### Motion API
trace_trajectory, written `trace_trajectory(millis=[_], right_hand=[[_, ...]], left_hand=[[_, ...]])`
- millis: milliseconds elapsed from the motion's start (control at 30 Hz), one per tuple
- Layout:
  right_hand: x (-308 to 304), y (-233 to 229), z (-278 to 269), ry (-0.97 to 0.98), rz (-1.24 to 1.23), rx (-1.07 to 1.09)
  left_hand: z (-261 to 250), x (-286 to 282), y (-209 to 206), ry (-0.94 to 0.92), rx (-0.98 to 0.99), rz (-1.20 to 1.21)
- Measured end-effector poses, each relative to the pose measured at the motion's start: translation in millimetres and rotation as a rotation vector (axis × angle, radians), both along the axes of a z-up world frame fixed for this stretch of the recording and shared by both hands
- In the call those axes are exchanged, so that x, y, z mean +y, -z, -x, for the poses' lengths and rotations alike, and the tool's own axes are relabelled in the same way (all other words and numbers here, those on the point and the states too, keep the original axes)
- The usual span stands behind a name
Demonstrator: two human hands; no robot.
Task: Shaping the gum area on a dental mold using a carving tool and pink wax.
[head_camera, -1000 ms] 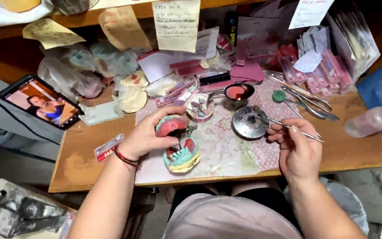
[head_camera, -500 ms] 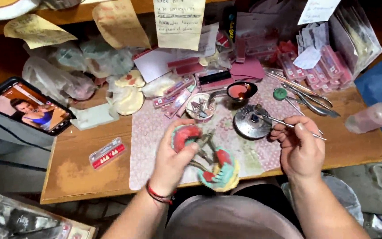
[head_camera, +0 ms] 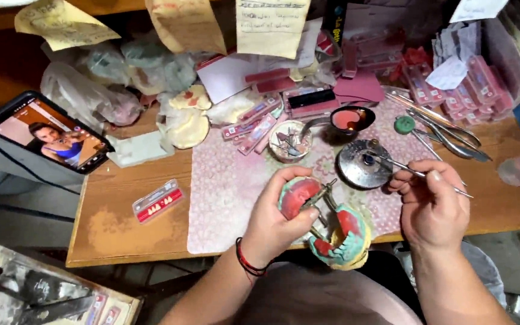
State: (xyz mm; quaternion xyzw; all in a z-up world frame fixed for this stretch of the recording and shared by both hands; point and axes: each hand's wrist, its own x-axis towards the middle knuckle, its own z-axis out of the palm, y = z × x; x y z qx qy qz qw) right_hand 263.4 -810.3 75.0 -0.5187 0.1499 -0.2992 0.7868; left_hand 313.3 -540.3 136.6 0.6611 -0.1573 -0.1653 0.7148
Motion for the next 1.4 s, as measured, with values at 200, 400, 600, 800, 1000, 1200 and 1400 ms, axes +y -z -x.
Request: trace_trajectory(millis=[200, 400, 600, 800, 1000, 1200, 1400], right_hand=[[0, 3, 0, 0.017, 0.022, -0.010], [1, 3, 0, -0.001, 0.017, -0.061], [4, 0, 1, 0.018, 0.022, -0.068], [5, 0, 1, 0.024, 0.018, -0.075], [5, 0, 1, 0.048, 0.026, -0.061], [4, 0, 1, 0.030, 0.032, -0.050], [8, -4, 1, 0.045, 0.029, -0.055]], left_hand=[[-2, 4, -8, 0.036, -0.004, -0.085], [-2, 3, -15, 0.072, 0.136, -0.088], [-7, 2, -14, 0.039, -0.091, -0.341], [-4, 4, 6, 0.022, -0.257, -0.310], [-4, 1, -3, 0.078, -0.141, -0.304], [-3, 1, -6, 0.118, -0.147, -0.181], [-4, 2, -12, 0.123, -0.061, -0.313]])
